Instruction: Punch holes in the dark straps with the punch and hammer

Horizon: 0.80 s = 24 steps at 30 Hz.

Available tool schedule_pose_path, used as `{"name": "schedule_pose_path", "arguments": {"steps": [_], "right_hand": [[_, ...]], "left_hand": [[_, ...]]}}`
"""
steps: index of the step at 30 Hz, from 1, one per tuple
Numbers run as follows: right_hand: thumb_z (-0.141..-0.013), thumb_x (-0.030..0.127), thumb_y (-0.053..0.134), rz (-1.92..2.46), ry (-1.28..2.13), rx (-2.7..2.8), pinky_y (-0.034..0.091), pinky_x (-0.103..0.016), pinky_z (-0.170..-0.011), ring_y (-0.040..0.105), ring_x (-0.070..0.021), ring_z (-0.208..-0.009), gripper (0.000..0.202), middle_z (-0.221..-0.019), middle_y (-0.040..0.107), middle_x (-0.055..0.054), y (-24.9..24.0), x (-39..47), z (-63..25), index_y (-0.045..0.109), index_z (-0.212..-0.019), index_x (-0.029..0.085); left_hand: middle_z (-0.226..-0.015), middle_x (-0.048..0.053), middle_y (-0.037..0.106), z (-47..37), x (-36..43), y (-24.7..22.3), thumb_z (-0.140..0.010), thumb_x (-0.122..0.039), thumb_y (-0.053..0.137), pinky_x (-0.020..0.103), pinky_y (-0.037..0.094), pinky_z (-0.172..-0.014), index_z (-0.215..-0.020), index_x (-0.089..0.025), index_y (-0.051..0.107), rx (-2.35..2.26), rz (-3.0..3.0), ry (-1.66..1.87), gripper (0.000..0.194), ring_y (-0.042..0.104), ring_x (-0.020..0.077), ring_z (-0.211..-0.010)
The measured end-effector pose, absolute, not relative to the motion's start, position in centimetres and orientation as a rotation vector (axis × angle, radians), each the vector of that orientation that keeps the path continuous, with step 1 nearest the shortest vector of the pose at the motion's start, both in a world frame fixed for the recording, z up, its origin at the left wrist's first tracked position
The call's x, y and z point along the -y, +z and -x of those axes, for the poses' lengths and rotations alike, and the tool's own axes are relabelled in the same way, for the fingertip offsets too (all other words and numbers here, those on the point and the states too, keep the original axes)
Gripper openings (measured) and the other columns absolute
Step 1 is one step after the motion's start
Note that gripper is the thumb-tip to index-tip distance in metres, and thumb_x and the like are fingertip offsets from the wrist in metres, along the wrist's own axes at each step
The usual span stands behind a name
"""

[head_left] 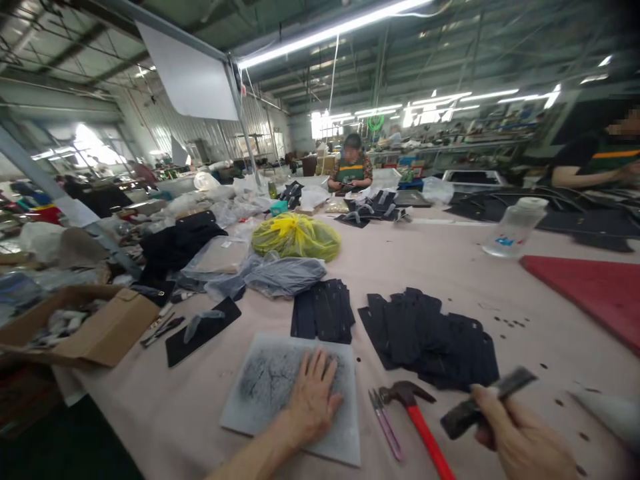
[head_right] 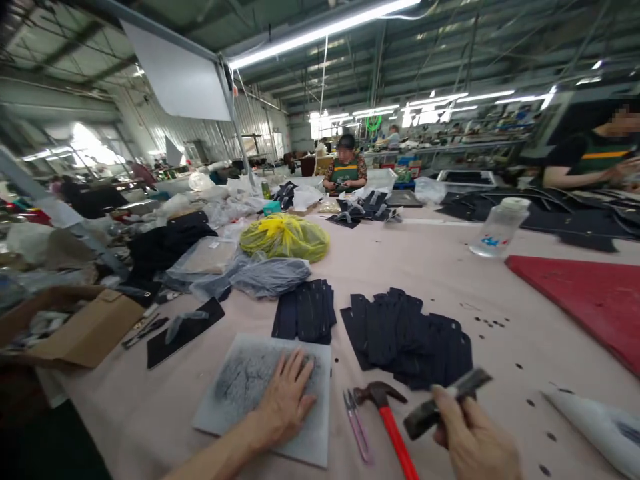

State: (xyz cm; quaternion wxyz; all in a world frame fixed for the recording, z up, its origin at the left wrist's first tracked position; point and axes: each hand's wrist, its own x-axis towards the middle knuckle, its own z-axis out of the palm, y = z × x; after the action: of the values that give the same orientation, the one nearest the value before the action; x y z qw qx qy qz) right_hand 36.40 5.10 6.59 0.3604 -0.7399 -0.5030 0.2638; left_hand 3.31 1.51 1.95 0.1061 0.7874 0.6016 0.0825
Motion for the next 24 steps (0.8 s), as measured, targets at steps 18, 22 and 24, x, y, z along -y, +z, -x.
{"name": "schedule_pose_path", "arguments": {"steps": [18, 22, 24], "right_hand": [[-0.085, 0.051, 0.054, 1.462, 1.361, 1.597, 0.035, -0.024, -0.048, 0.050, -0.0133, -0.051, 0.038, -0.054, 0.050, 0.004, 7.2, 1.6, -16.0, 0.053, -0.064, 0.020], [-0.081, 0.042, 0.056, 1.498, 1.199, 1.665, 0.031, -0.025, -0.053, 0.044, -0.0128, -0.056, 0.034, -0.055, 0.044, 0.005, 7.6, 1.9, -14.4, 0.043, -0.059, 0.021], [-0.080, 0.038, 0.057, 1.504, 1.130, 1.695, 0.030, -0.025, -0.055, 0.043, -0.0131, -0.058, 0.032, -0.058, 0.042, 0.005, 7.7, 2.2, -13.5, 0.040, -0.058, 0.022]], "left_hand": [[-0.084, 0.005, 0.071, 0.4, 5.7, 8.6, -0.079, -0.023, 0.060, 0.027, 0.048, -0.072, -0.097, -0.012, 0.071, -1.190, -1.223, 0.770, 0.024, 0.063, 0.0191, -0.079], [-0.074, 0.001, 0.065, 0.2, 5.8, 7.7, -0.068, -0.011, 0.059, 0.022, 0.041, -0.061, -0.086, -0.012, 0.070, -1.137, -1.143, 0.779, 0.021, 0.058, 0.0155, -0.070], [-0.074, 0.000, 0.064, 0.4, 5.7, 7.3, -0.068, -0.009, 0.058, 0.022, 0.040, -0.062, -0.085, -0.011, 0.070, -1.113, -1.115, 0.803, 0.021, 0.057, 0.0150, -0.071]]}}
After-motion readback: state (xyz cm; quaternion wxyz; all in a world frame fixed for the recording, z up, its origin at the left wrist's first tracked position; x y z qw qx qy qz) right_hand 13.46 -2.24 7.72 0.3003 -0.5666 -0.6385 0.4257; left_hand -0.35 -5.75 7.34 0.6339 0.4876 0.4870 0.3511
